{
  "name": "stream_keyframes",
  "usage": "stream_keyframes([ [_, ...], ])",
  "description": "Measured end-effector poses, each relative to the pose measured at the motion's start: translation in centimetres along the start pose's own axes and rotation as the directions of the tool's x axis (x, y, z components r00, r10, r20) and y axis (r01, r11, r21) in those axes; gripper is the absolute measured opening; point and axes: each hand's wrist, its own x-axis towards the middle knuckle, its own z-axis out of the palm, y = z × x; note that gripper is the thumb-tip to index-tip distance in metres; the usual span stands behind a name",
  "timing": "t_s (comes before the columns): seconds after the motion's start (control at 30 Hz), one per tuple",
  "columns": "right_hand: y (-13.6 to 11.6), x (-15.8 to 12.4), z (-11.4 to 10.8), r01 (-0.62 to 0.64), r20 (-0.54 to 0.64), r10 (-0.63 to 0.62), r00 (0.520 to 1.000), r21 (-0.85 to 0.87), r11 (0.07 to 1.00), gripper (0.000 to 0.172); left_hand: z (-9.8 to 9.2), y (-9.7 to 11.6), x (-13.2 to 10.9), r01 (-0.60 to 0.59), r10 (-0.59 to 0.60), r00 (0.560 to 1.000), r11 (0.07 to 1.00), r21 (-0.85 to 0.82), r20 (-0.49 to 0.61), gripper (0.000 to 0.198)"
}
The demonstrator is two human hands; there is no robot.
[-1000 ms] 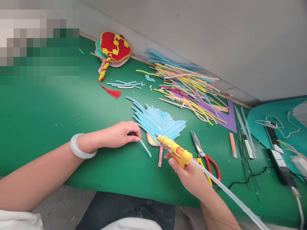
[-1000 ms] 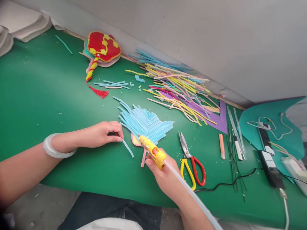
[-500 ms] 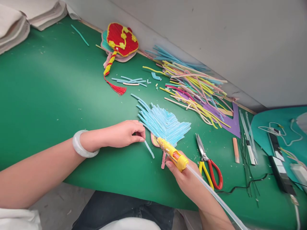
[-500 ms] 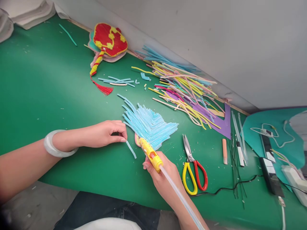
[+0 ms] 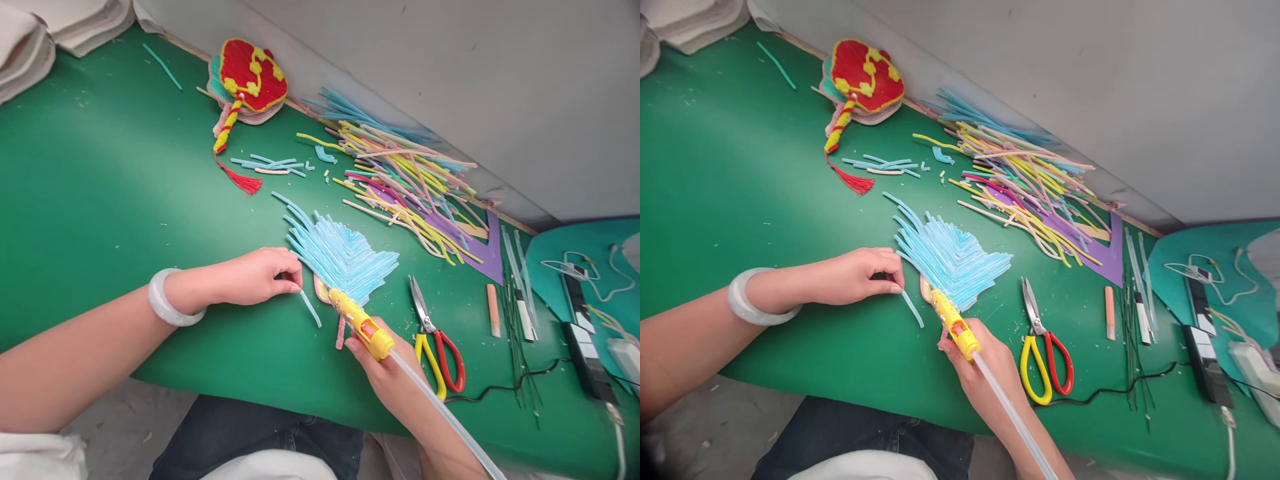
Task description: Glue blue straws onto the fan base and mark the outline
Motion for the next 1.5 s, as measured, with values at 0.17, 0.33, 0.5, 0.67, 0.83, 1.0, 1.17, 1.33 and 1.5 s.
stream_keyframes([
  [0.17, -0.1, -0.2, 0.0, -0.017, -0.012, 0.017, 1.0, 0.023, 1.0, 0.033, 0.1, -0.1, 0.0, 0.007, -0.007, 1.0, 1.0, 0.023, 0.008, 0.021],
  [0.33, -0.4, -0.6, -0.1, -0.071, -0.026, 0.071, 0.997, 0.008, 0.997, 0.035, 0.1, -0.1, 0.0, 0.007, -0.007, 1.0, 1.0, 0.03, 0.006, 0.019],
  [0.5, -0.3, -0.8, -0.1, -0.076, -0.038, 0.075, 0.996, -0.021, 0.997, 0.037, 0.1, -0.1, 0.0, 0.01, -0.01, 1.0, 0.999, 0.033, 0.01, 0.018],
  [0.67, 0.1, -0.9, -0.2, -0.047, -0.035, 0.045, 0.998, -0.062, 0.997, 0.037, 0.1, -0.1, 0.0, 0.001, -0.001, 1.0, 1.0, 0.021, 0.005, 0.018],
  [0.83, 0.4, -1.2, -0.1, -0.065, -0.032, 0.063, 0.997, -0.071, 0.995, 0.039, 0.0, 0.1, 0.0, 0.015, -0.015, 1.0, 0.999, 0.032, 0.018, 0.019],
  [1.0, 0.9, -1.5, 0.0, -0.066, -0.032, 0.064, 0.997, -0.078, 0.995, 0.039, -0.1, 0.2, -0.1, 0.023, -0.024, 0.999, 0.999, 0.046, 0.025, 0.018],
  [1.17, 1.2, -1.8, 0.0, -0.059, -0.053, 0.055, 0.997, -0.075, 0.995, 0.037, 0.0, 0.1, 0.0, 0.013, -0.014, 1.0, 0.999, 0.051, 0.02, 0.018],
  [1.33, 1.4, -2.1, 0.1, -0.02, -0.073, 0.013, 0.997, -0.092, 0.996, 0.035, 0.0, 0.1, 0.0, 0.008, -0.008, 1.0, 0.999, 0.052, 0.014, 0.017],
  [1.5, 1.6, -2.3, 0.1, -0.008, -0.081, 0.0, 0.997, -0.106, 0.994, 0.033, 0.0, 0.1, 0.0, 0.011, -0.012, 1.0, 0.999, 0.046, 0.011, 0.018],
])
